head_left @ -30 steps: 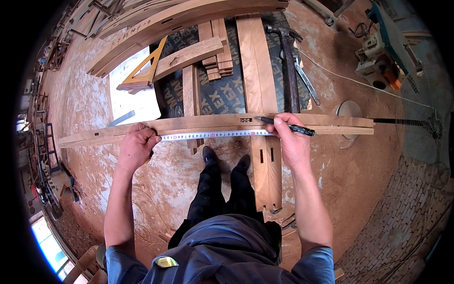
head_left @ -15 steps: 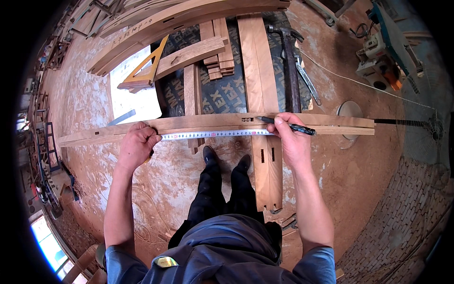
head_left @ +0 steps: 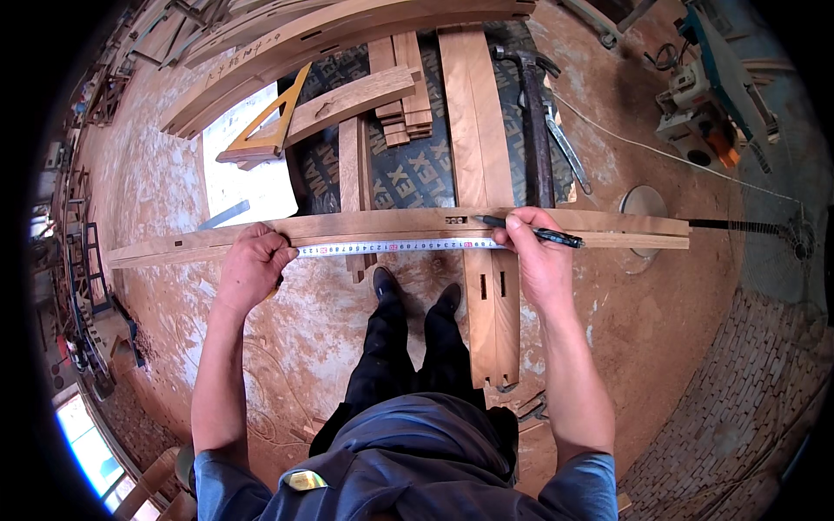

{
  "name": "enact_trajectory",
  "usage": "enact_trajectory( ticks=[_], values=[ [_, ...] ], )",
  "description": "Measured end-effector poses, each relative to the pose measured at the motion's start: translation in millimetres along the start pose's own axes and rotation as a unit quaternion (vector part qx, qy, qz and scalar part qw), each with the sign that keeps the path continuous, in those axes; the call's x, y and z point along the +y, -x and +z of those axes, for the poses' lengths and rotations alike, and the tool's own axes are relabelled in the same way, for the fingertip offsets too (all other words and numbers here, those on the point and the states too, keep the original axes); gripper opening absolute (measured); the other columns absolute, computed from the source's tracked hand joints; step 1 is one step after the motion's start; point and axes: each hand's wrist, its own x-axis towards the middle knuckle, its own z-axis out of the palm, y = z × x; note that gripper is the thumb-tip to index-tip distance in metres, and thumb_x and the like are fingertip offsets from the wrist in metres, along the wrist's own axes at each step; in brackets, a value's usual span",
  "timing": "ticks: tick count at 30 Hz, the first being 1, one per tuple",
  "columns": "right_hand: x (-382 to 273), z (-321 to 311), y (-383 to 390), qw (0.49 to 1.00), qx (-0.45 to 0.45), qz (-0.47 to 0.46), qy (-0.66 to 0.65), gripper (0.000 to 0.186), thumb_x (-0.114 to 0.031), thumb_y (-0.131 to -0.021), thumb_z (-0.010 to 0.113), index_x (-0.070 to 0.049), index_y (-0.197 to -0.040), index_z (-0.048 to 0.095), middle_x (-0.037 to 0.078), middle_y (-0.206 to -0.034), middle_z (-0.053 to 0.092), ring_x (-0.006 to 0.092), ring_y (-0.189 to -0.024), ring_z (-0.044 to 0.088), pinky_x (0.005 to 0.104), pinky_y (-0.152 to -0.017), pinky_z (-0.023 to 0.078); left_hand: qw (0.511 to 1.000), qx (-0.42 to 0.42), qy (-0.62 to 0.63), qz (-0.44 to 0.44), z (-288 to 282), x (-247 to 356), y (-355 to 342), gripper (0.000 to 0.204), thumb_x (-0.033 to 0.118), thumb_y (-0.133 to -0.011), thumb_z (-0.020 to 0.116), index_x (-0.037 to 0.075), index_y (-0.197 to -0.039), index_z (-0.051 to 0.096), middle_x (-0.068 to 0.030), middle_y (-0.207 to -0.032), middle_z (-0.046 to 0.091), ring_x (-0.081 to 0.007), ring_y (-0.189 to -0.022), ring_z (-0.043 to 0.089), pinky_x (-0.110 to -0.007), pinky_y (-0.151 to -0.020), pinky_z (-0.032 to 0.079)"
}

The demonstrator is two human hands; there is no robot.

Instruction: The person aligns a triangle ruler and a measuring tape against wooden boards, marking measurement lines with a marker.

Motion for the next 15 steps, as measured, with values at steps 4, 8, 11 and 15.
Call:
enact_trajectory(
  ticks=[4, 8, 11, 15],
  values=[
    [-0.7, -0.9, -0.3, 1.000, 0.000, 0.006, 0.005, 0.012, -0.012, -0.100, 0.066, 0.000, -0.104, 0.065, 0.004, -0.086, 0.069, 0.0106, -0.082, 0.064, 0.0264, -0.078, 0.052, 1.000, 0.006, 0.000, 0.008, 0.5, 1.4, 0.6, 0.017, 0.016, -0.085, 0.079, 0.001, -0.088, 0.073, -0.0133, -0.087, 0.065, -0.0317, -0.086, 0.063, -0.041, -0.077, 0.052],
    [-1.4, -2.0, -0.4, 1.000, -0.004, 0.009, 0.019, 0.011, -0.013, -0.101, 0.065, -0.002, -0.103, 0.062, 0.004, -0.086, 0.067, 0.0125, -0.082, 0.064, 0.0284, -0.079, 0.052, 1.000, 0.009, 0.000, 0.010, 0.4, 2.2, 0.7, 0.017, 0.016, -0.085, 0.079, 0.001, -0.088, 0.073, -0.0137, -0.087, 0.065, -0.0321, -0.087, 0.064, -0.042, -0.077, 0.052],
    [-0.7, -2.1, -0.6, 1.000, 0.002, 0.009, 0.005, 0.011, -0.012, -0.100, 0.066, -0.002, -0.103, 0.062, 0.005, -0.085, 0.067, 0.0129, -0.081, 0.063, 0.0285, -0.079, 0.052, 1.000, 0.013, -0.005, 0.008, 0.9, 2.9, 1.3, 0.017, 0.017, -0.085, 0.079, 0.001, -0.089, 0.073, -0.0136, -0.087, 0.065, -0.0321, -0.086, 0.064, -0.042, -0.077, 0.052],
    [0.0, -3.5, -0.6, 1.000, 0.011, 0.003, 0.002, 0.011, -0.009, -0.099, 0.067, 0.000, -0.102, 0.062, 0.006, -0.084, 0.066, 0.0136, -0.080, 0.064, 0.0289, -0.078, 0.053, 1.000, 0.012, -0.018, 0.013, 1.8, 4.0, 1.7, 0.018, 0.019, -0.086, 0.079, 0.002, -0.089, 0.073, -0.0132, -0.088, 0.065, -0.0325, -0.087, 0.064, -0.042, -0.077, 0.052]
  ],
)
